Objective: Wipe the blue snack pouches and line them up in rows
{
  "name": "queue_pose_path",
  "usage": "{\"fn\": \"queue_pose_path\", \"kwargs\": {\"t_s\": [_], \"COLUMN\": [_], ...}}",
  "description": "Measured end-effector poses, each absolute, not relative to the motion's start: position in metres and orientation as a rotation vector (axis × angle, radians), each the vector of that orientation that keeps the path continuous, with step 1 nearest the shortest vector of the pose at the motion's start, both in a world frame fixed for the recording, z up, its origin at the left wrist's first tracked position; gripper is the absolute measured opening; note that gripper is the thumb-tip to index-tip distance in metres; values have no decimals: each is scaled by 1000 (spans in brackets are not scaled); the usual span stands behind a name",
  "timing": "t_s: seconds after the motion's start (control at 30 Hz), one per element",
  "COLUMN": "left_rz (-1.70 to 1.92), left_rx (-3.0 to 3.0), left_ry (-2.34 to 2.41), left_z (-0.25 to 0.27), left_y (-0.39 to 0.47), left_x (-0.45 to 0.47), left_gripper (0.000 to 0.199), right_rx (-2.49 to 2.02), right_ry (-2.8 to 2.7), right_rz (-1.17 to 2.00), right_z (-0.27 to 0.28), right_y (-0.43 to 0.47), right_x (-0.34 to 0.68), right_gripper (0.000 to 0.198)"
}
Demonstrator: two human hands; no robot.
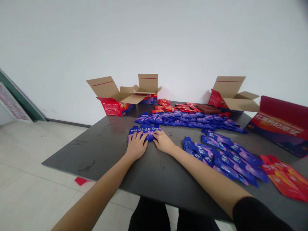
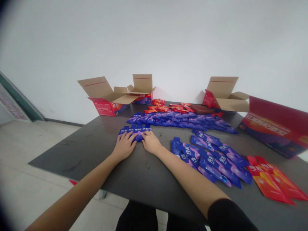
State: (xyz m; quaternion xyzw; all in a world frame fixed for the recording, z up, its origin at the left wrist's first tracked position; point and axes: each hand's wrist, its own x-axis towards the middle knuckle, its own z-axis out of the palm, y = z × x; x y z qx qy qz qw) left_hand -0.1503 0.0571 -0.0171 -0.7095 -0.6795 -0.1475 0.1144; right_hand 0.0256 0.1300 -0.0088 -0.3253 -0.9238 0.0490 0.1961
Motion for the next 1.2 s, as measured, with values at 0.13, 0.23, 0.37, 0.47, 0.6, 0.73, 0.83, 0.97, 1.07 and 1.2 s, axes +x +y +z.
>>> {"fn": "queue_pose_path", "kwargs": {"t_s": [0.13, 0.23, 0.37, 0.47, 0.6, 0.73, 0.83, 0.97, 1.07, 1.2], "left_rz": [-450, -473, -597, -750, -850, -870, -736, -325, -245, -210], "left_rx": [-2050, -2010, -2068, -2281, -2613, -2837, -2835, -2816, -2799, -2766], "left_ry": [-1993, -1990, -1866, -1705, -1512, -1427, -1364, -1264, -1259, -1249], "left_z": [-17, -11, 3, 11, 18, 25, 31, 32, 30, 30], "left_y": [58, 56, 52, 49, 51, 56, 59, 66, 73, 80], "left_x": [-147, -142, -122, -95, -51, -14, 8, 29, 37, 43], "left_gripper": [42, 43, 39, 31, 31, 39, 46, 43, 33, 31], "right_rx": [-880, -896, -1002, -1187, -1535, -1622, -1531, -1400, -1302, -1264], "right_ry": [-2623, -2618, -2409, -2398, -2448, -2472, -2487, -2452, -2432, -2422], "right_rz": [214, 260, 180, 50, -19, -12, -25, 27, 58, 116], "right_z": [-4, 10, 42, 55, 38, 16, 12, 8, 3, 6], "right_y": [129, 123, 100, 77, 55, 52, 57, 64, 66, 68], "right_x": [24, 32, 85, 159, 248, 275, 270, 261, 254, 242], "right_gripper": [34, 42, 53, 34, 39, 37, 33, 30, 31, 31]}}
